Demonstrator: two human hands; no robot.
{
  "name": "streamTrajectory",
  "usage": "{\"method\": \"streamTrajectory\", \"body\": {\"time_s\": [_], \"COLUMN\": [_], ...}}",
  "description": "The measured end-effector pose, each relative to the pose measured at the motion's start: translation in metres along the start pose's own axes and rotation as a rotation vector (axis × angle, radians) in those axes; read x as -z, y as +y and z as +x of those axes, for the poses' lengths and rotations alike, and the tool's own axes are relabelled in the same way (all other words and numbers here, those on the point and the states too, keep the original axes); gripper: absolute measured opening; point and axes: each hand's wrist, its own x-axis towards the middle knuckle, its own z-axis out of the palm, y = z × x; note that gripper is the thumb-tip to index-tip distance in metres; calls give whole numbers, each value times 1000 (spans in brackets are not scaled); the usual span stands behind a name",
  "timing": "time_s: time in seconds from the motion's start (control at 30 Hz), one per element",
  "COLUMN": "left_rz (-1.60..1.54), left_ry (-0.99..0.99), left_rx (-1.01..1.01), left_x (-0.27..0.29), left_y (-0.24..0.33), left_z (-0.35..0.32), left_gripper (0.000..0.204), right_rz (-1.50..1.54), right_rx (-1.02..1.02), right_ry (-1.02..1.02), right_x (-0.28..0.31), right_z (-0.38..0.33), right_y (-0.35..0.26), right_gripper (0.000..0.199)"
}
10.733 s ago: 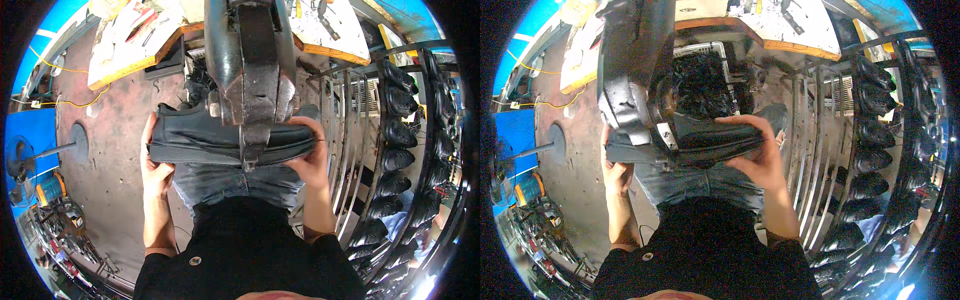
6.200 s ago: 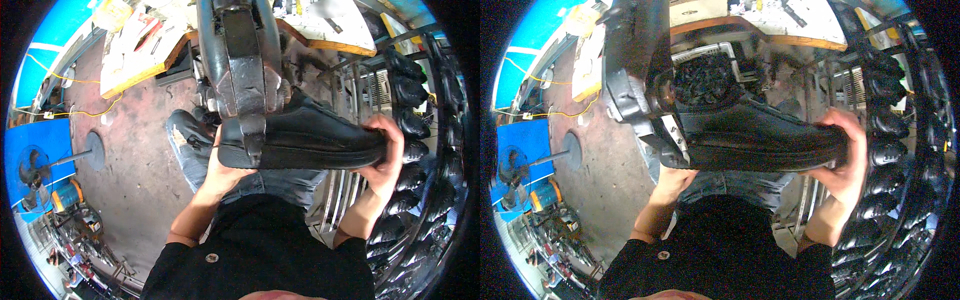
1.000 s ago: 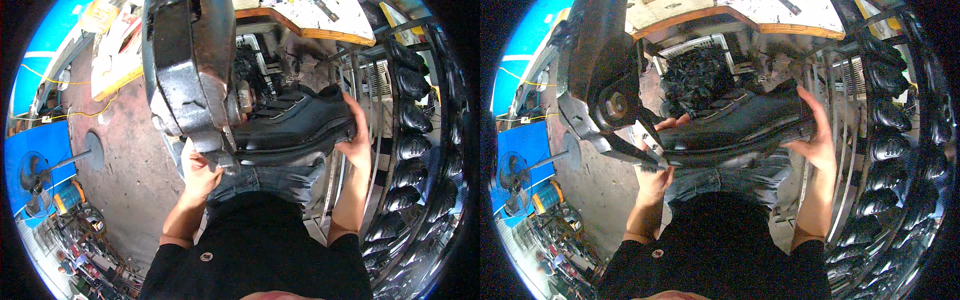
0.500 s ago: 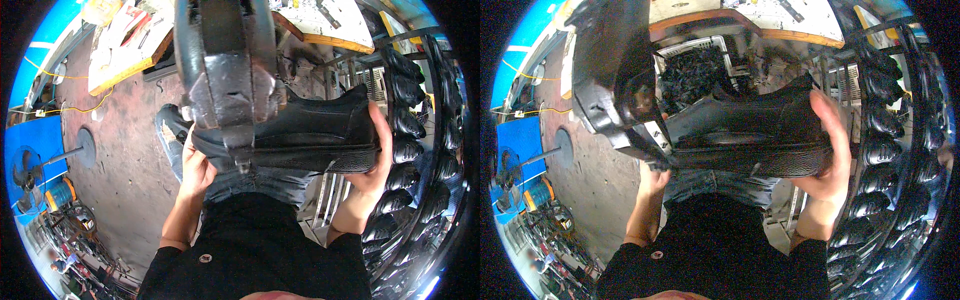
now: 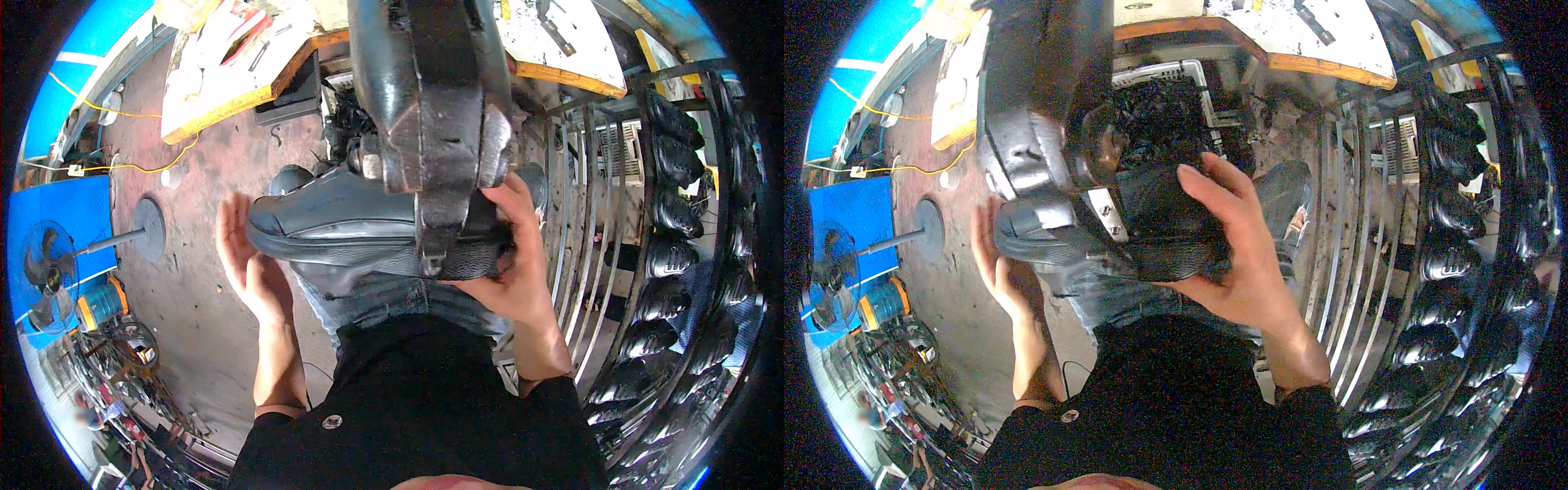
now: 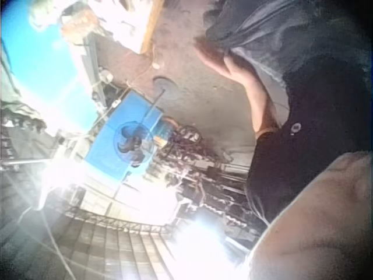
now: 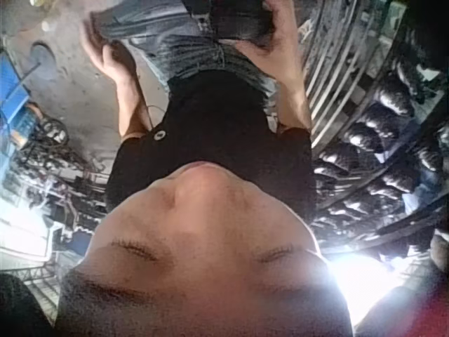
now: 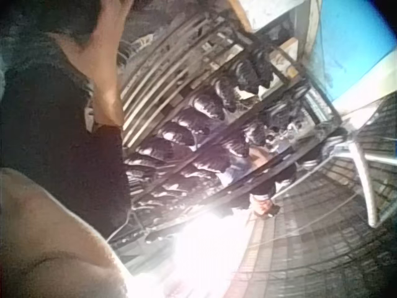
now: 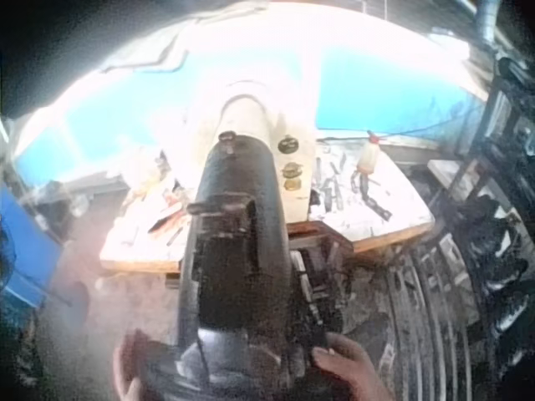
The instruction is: Operating a specialized sewing or lasting machine to assemble shoes.
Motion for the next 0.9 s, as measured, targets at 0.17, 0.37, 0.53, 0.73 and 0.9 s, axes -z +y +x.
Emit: {"method": "streamTrajectory", "body": {"time_s": [0.17,0.37,0.53,0.73,0.9], "left_rz": [844,834,668,470,319], "left_ry": [-557,-911,-867,-738,-675], "left_rx": [-498,-326,-287,-13,217], "left_x": [-52,-107,-108,-101,-85], "left_y": [74,79,63,55,38], "left_z": [13,25,26,19,6], "left_gripper": [96,80,75,75,83], "right_rz": [-101,-345,-376,-414,-275], "right_rx": [50,38,-50,-13,-18], "right_ry": [-63,-100,-177,-214,-159], "right_x": [-3,2,4,1,1], "right_z": [8,14,17,23,11], "right_y": [-10,-36,-48,-51,-31], "right_gripper": [94,93,89,87,102]}}
